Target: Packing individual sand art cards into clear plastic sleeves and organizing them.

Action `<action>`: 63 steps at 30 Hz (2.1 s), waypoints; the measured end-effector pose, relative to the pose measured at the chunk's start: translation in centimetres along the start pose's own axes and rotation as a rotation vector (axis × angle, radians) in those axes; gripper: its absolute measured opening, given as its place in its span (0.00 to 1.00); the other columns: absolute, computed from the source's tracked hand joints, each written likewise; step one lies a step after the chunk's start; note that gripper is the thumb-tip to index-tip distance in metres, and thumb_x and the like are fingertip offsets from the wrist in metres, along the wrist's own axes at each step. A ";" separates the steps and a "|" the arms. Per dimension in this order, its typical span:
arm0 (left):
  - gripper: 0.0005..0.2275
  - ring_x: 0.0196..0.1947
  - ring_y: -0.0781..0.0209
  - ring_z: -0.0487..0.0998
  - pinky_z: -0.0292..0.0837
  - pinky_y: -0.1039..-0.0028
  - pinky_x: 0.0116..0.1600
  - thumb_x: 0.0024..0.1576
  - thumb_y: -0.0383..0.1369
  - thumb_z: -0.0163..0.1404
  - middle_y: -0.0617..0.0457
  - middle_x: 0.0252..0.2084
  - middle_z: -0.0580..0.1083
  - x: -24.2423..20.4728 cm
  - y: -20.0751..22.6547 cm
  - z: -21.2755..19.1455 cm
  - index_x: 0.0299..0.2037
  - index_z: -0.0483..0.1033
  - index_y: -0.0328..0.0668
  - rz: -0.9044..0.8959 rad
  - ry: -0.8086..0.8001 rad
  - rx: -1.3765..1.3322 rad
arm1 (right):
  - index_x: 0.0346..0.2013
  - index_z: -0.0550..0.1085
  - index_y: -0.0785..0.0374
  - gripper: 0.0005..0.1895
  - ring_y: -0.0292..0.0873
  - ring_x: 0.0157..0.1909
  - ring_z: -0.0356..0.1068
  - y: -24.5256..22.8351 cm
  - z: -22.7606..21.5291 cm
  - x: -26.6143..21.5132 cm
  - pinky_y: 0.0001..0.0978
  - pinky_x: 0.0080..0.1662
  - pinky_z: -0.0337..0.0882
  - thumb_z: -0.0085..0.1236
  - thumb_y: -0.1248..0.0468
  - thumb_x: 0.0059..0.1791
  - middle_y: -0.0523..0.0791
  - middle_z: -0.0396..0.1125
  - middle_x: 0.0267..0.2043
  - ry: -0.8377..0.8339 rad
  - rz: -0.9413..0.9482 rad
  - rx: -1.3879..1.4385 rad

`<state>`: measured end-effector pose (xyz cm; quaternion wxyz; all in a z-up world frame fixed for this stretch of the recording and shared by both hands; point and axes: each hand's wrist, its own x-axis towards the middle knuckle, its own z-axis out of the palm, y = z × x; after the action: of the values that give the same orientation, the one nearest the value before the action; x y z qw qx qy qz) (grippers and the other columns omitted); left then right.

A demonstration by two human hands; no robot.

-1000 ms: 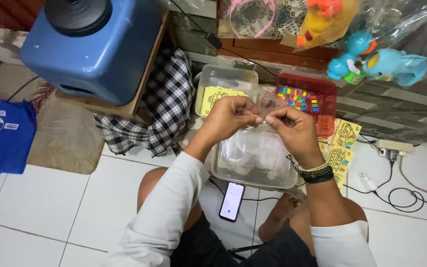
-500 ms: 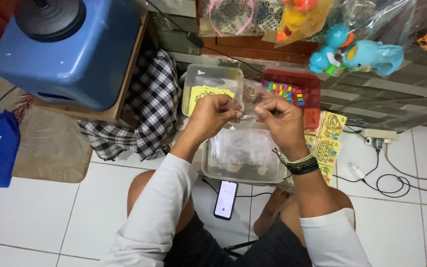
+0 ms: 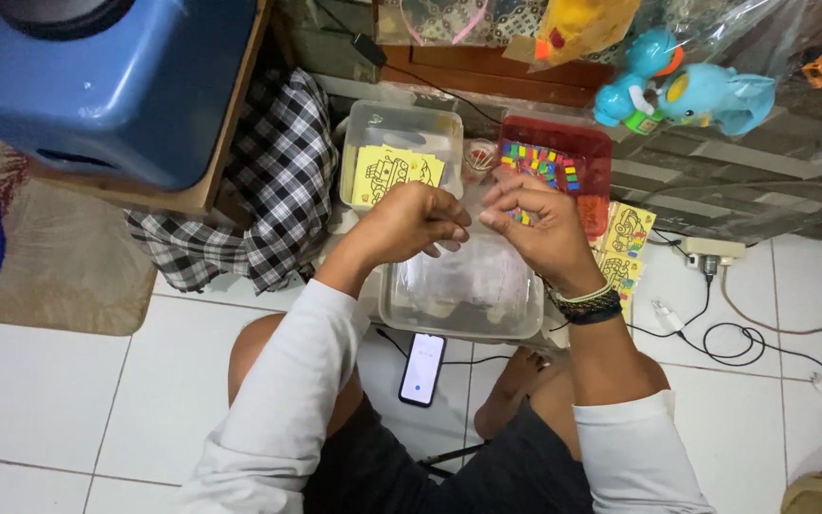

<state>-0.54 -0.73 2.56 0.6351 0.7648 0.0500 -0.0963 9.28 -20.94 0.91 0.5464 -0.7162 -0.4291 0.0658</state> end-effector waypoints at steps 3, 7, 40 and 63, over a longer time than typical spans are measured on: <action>0.07 0.38 0.50 0.86 0.86 0.67 0.38 0.56 0.21 0.57 0.32 0.40 0.81 -0.1 0.0 -0.2 0.44 0.82 0.30 -0.005 -0.001 0.053 | 0.30 0.80 0.64 0.04 0.46 0.41 0.73 0.0 -0.2 0.1 0.36 0.49 0.68 0.67 0.68 0.49 0.50 0.74 0.35 0.028 -0.008 0.025; 0.09 0.41 0.47 0.86 0.86 0.66 0.40 0.55 0.21 0.58 0.32 0.41 0.81 0.2 -0.3 -0.2 0.46 0.81 0.30 0.016 -0.026 0.077 | 0.30 0.79 0.64 0.04 0.46 0.39 0.73 -0.9 0.0 0.3 0.36 0.47 0.68 0.66 0.69 0.50 0.50 0.74 0.34 0.022 0.000 0.003; 0.08 0.33 0.54 0.87 0.83 0.65 0.37 0.53 0.30 0.60 0.54 0.31 0.83 -4.1 -2.6 -8.4 0.41 0.84 0.54 0.148 0.703 0.072 | 0.45 0.78 0.68 0.17 0.62 0.52 0.75 16.7 15.8 10.2 0.56 0.57 0.72 0.68 0.63 0.44 0.55 0.77 0.44 -0.324 0.373 -0.772; 0.09 0.32 0.63 0.82 0.83 0.71 0.36 0.56 0.24 0.56 0.40 0.34 0.82 -1.7 -2.4 -7.5 0.45 0.84 0.41 0.134 0.508 -0.098 | 0.45 0.75 0.66 0.09 0.46 0.32 0.77 12.6 -0.5 6.1 0.31 0.34 0.80 0.64 0.73 0.52 0.52 0.69 0.34 0.221 0.364 -0.027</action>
<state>-2.07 7.17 1.89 0.6435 0.7343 0.1617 0.1434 20.21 -17.59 -7.15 0.5598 -0.7919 -0.2311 0.0786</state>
